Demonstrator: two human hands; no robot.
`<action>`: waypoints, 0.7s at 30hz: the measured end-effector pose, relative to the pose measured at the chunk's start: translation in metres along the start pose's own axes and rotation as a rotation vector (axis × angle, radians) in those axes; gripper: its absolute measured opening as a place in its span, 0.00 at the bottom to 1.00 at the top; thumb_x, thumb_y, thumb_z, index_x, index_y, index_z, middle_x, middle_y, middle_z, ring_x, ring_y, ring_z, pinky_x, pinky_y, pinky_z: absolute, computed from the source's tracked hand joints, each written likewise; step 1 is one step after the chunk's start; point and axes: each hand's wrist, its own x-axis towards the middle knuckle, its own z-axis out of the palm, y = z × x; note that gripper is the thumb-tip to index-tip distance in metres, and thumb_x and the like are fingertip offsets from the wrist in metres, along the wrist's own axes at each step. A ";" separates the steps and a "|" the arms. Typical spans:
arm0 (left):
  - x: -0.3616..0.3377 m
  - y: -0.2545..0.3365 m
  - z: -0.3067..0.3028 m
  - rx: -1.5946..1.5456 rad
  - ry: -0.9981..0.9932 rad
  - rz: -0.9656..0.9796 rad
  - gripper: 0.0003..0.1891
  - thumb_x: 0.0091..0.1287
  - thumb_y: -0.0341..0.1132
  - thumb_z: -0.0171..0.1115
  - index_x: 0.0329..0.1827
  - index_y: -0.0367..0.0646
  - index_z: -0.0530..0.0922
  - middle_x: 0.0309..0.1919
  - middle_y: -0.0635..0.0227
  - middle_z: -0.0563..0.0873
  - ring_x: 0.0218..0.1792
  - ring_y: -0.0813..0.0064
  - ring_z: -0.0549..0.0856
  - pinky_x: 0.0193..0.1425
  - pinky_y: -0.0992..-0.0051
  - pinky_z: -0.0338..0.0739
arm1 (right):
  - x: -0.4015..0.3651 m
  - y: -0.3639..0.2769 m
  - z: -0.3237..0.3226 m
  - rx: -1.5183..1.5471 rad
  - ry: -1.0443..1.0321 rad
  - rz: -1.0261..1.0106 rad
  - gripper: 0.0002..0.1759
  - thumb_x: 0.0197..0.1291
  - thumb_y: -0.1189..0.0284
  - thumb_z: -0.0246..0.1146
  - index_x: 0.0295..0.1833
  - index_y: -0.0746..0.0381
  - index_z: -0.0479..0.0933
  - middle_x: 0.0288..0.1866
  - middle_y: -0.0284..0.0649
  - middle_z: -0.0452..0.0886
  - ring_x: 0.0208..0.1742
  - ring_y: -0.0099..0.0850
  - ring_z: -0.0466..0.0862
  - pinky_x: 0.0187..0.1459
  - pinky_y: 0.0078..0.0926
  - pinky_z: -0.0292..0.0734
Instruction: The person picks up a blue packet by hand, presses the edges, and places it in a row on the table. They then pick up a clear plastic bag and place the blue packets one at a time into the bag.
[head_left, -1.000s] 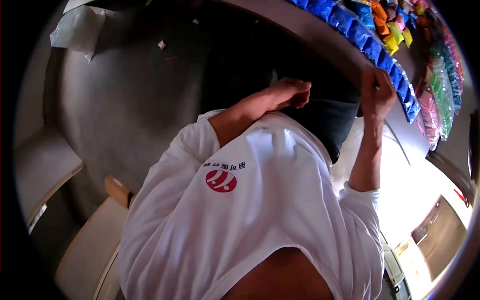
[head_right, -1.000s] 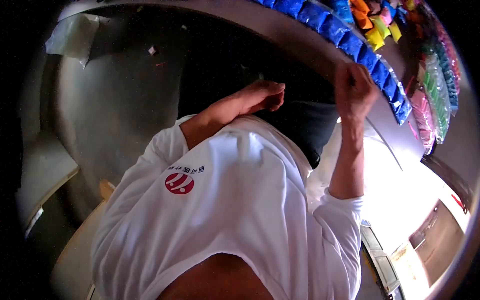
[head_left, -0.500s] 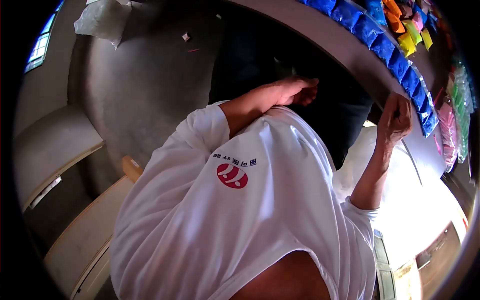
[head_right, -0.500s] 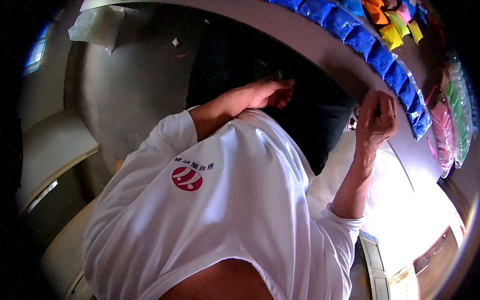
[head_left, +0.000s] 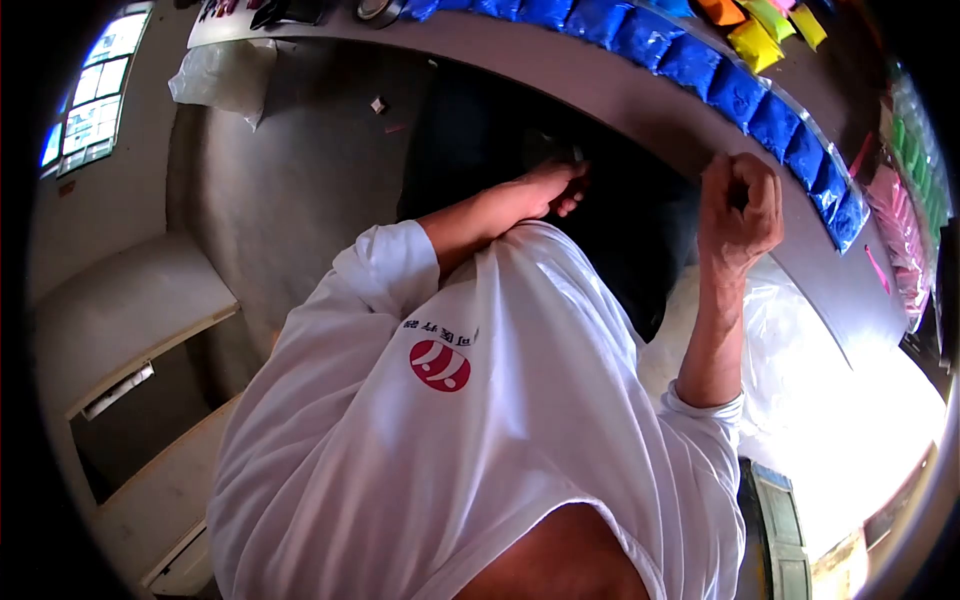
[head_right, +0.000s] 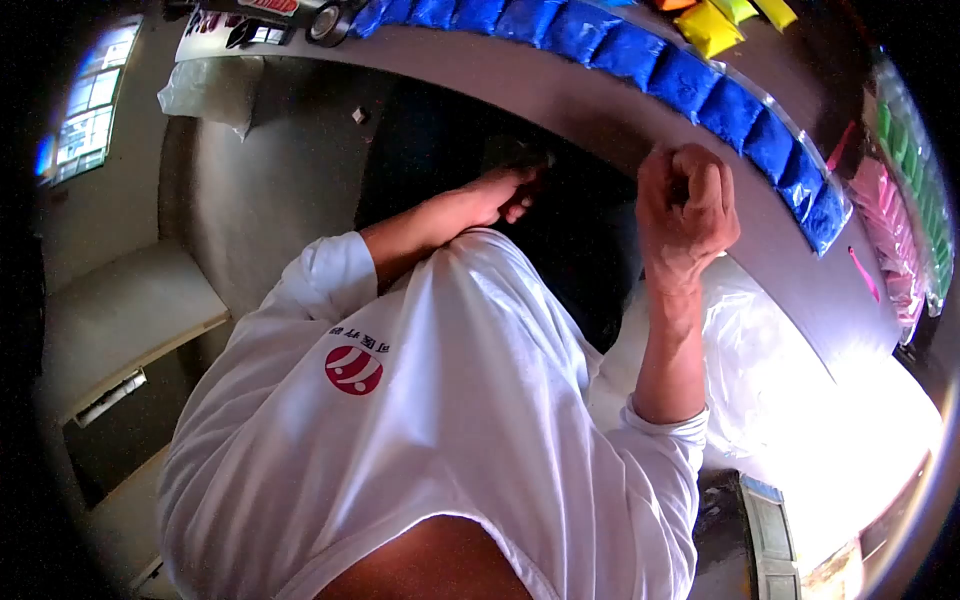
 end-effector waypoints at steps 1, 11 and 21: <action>0.000 -0.001 0.001 -0.033 0.053 -0.021 0.15 0.72 0.49 0.50 0.33 0.49 0.71 0.19 0.71 0.70 0.16 0.76 0.65 0.18 0.76 0.58 | 0.001 -0.001 -0.002 0.033 -0.002 0.063 0.08 0.51 0.79 0.67 0.31 0.60 0.74 0.26 0.36 0.76 0.22 0.25 0.75 0.28 0.19 0.73; -0.001 -0.004 0.008 -0.198 -0.022 -0.165 0.18 0.71 0.53 0.48 0.29 0.51 0.66 0.17 0.74 0.66 0.16 0.79 0.61 0.20 0.77 0.54 | -0.007 0.010 -0.004 0.175 0.062 0.099 0.07 0.60 0.84 0.59 0.42 0.64 0.76 0.26 0.38 0.78 0.22 0.29 0.76 0.28 0.20 0.73; 0.007 -0.003 -0.030 -0.326 -0.353 -0.130 0.15 0.66 0.51 0.59 0.34 0.51 0.70 0.21 0.75 0.71 0.18 0.81 0.67 0.19 0.82 0.62 | -0.003 -0.005 -0.002 -0.124 -0.074 0.052 0.10 0.62 0.73 0.60 0.29 0.63 0.72 0.22 0.41 0.73 0.20 0.35 0.74 0.25 0.28 0.69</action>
